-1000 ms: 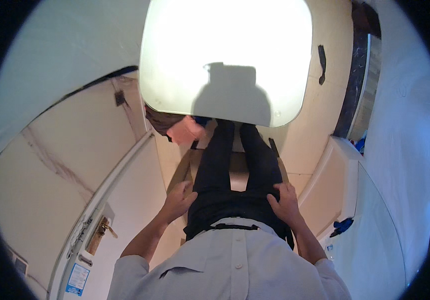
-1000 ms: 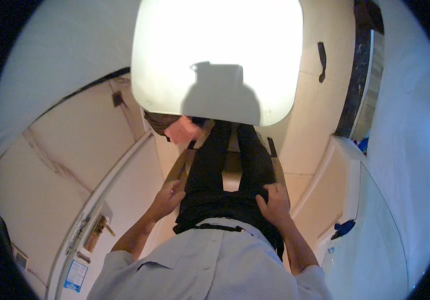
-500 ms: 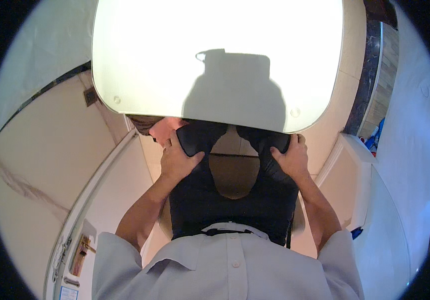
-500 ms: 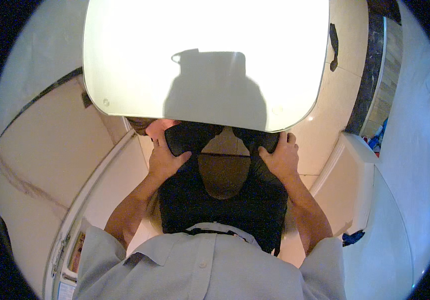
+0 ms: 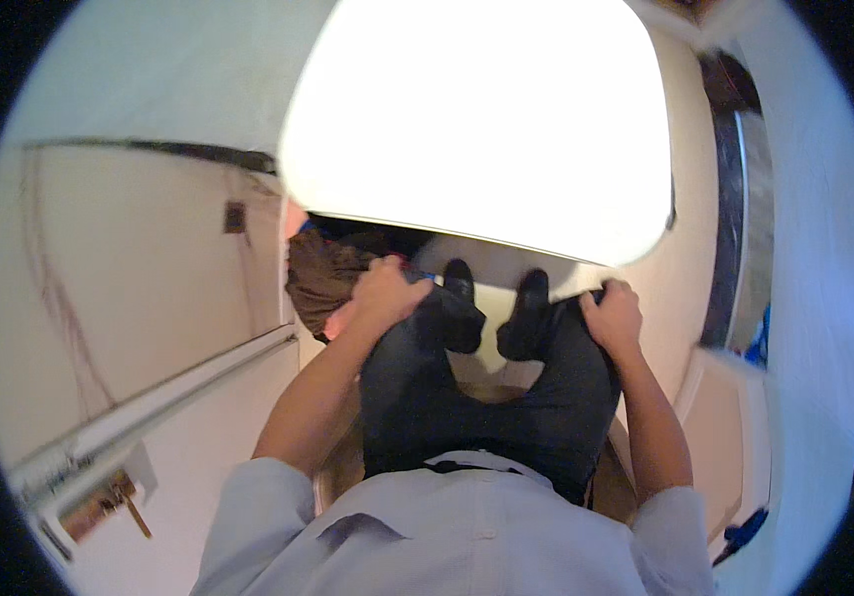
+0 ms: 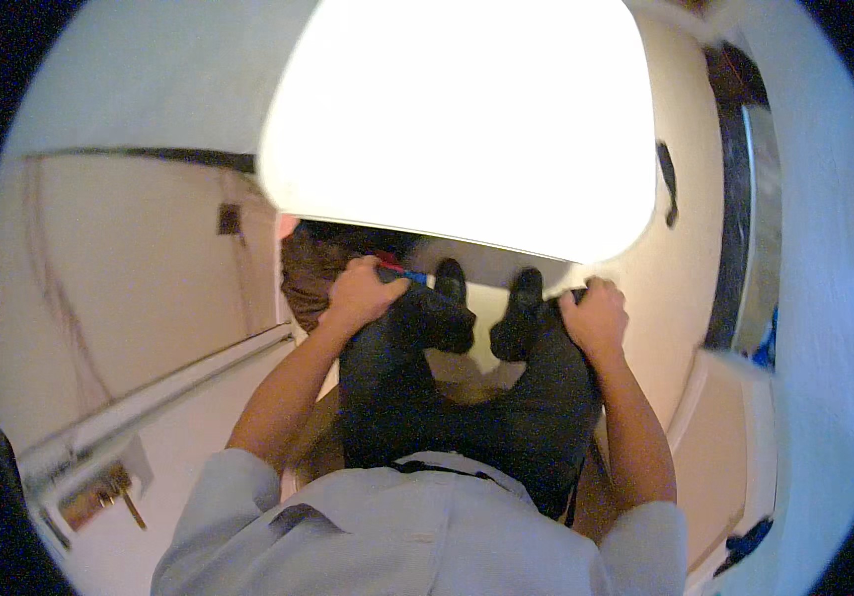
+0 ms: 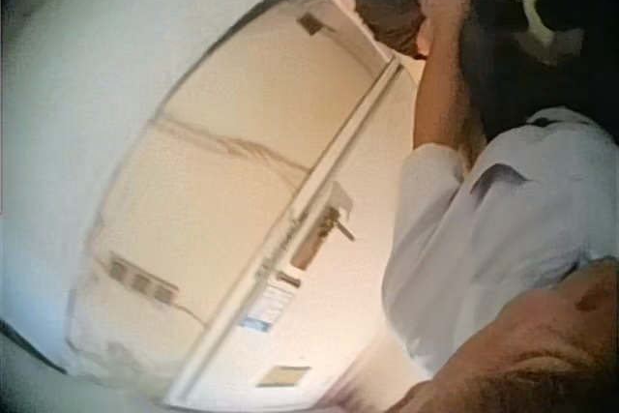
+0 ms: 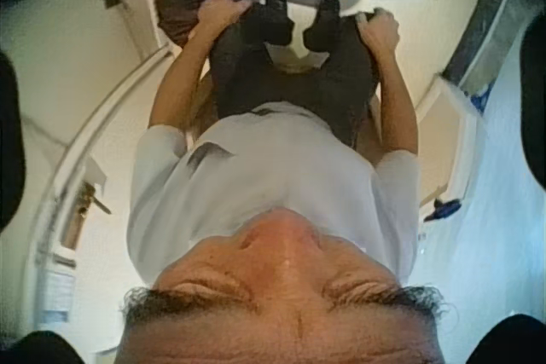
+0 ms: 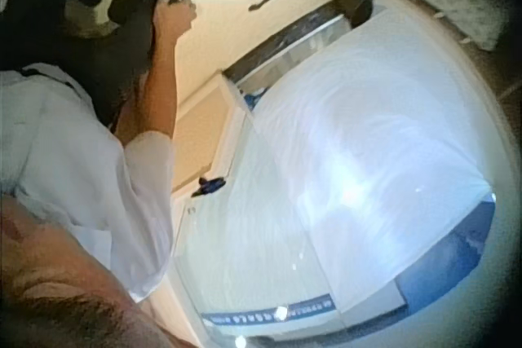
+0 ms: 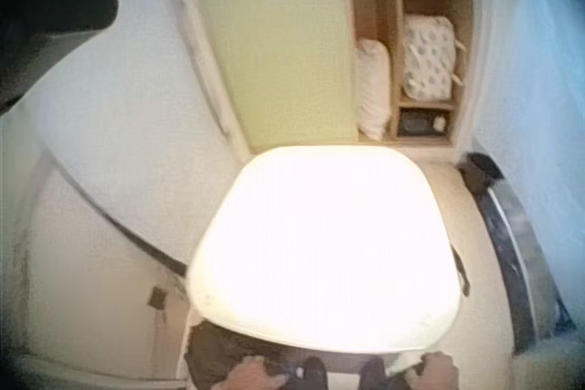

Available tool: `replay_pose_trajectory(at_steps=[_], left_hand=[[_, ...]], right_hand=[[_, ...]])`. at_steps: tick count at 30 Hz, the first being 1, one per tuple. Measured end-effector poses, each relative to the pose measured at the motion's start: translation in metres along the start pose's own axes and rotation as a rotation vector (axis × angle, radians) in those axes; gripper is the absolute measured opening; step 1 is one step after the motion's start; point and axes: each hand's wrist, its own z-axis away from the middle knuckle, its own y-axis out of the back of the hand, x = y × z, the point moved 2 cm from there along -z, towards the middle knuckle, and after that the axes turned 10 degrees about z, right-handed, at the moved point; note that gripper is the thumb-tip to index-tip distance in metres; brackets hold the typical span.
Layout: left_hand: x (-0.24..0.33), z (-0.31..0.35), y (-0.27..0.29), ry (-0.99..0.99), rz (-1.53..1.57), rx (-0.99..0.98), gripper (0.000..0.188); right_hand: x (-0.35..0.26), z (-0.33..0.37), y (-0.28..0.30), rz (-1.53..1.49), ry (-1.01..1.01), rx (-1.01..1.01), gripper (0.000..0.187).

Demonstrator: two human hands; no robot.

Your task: The person places a patterned bag into a wooden shelf and then sits on a chair to fold a pair of black trousers. The person aligns the legs and folds the garment into a compact shape.

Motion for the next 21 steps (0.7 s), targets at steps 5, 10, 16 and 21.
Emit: replay_pose_trajectory(at_steps=[5, 10, 16, 21], left_hand=[[-0.064, 0.060, 0.013, 0.003, 0.120, 0.147, 0.062], [-0.120, 0.091, 0.020, 0.043, 0.365, 0.143, 0.055], [-0.201, 0.053, 0.000, 0.112, 0.686, 0.110, 0.048], [-0.244, 0.026, -0.005, 0.132, 0.526, 0.270, 0.070]], right_hand=[[-0.020, 0.091, 0.013, 0.007, -0.001, 0.118, 0.047], [-0.027, 0.157, -0.010, 0.004, 0.086, 0.288, 0.047], [-0.043, 0.217, -0.031, 0.012, 0.144, 0.370, 0.059], [-0.056, 0.226, -0.036, 0.022, 0.117, 0.390, 0.065]])
